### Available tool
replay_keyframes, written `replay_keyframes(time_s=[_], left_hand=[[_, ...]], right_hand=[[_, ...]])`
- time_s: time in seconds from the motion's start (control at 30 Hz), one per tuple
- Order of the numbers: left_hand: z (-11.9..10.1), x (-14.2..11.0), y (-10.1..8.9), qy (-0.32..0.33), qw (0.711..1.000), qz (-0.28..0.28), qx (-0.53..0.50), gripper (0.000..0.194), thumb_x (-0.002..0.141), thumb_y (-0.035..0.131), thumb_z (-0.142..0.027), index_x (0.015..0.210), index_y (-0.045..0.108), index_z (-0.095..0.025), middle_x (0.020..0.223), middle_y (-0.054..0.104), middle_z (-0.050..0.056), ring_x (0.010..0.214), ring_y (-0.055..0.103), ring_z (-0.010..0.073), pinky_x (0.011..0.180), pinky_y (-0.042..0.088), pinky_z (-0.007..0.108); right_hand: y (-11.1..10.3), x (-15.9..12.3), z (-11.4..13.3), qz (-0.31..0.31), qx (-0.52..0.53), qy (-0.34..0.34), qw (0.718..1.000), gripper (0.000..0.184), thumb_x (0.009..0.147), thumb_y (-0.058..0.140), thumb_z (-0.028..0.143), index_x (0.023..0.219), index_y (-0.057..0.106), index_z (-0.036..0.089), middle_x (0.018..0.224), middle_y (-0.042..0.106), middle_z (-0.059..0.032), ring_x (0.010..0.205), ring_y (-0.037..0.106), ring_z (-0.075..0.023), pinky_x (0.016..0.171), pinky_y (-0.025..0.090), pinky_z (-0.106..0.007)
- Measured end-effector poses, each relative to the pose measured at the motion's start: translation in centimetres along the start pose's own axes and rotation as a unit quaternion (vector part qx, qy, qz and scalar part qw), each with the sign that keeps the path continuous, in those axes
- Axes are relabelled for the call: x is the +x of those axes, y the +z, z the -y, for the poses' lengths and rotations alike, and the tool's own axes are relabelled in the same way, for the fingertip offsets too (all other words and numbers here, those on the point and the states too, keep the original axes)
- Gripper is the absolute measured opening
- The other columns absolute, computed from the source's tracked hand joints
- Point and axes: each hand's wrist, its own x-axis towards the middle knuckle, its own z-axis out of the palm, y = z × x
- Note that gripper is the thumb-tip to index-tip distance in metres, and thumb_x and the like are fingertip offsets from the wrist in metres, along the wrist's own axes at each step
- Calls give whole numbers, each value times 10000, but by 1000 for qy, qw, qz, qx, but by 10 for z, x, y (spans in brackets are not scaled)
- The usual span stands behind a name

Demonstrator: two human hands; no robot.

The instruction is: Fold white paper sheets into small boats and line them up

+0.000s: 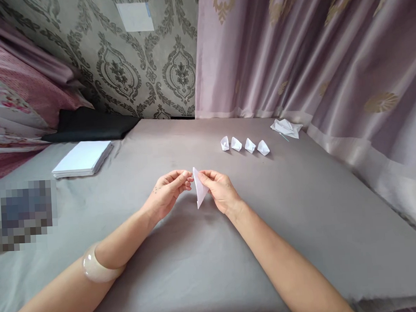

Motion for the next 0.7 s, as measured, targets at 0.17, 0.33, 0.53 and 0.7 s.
replay_keyframes(time_s=[0.17,0.33,0.53,0.7], left_hand=[[6,-1,2,-35,998,43,-23,248,732,761,-334,890,692,-155,855,654,33,771,582,116,762,451,268],[9,0,2,-35,997,57,-42,219,714,780,-277,883,699,-162,838,676,24,756,586,105,776,446,266],[9,0,4,-43,995,60,-69,229,667,809,-252,851,709,-160,788,677,9,709,580,91,777,445,266],[8,0,5,-38,996,47,-68,243,645,822,-244,843,710,-158,788,676,7,719,580,92,765,438,262]], right_hand=[[-2,4,-1,15,66,13,998,289,602,837,380,775,697,197,735,652,25,705,566,-109,728,440,-268],[-1,0,1,43,96,39,994,270,621,832,359,786,685,205,740,643,33,710,568,-112,736,458,-273],[-2,2,-2,86,93,48,991,245,693,778,421,781,679,215,715,637,32,700,566,-117,721,455,-284],[1,3,-4,73,74,23,994,280,687,776,451,801,687,211,731,648,13,725,580,-137,739,463,-307]])
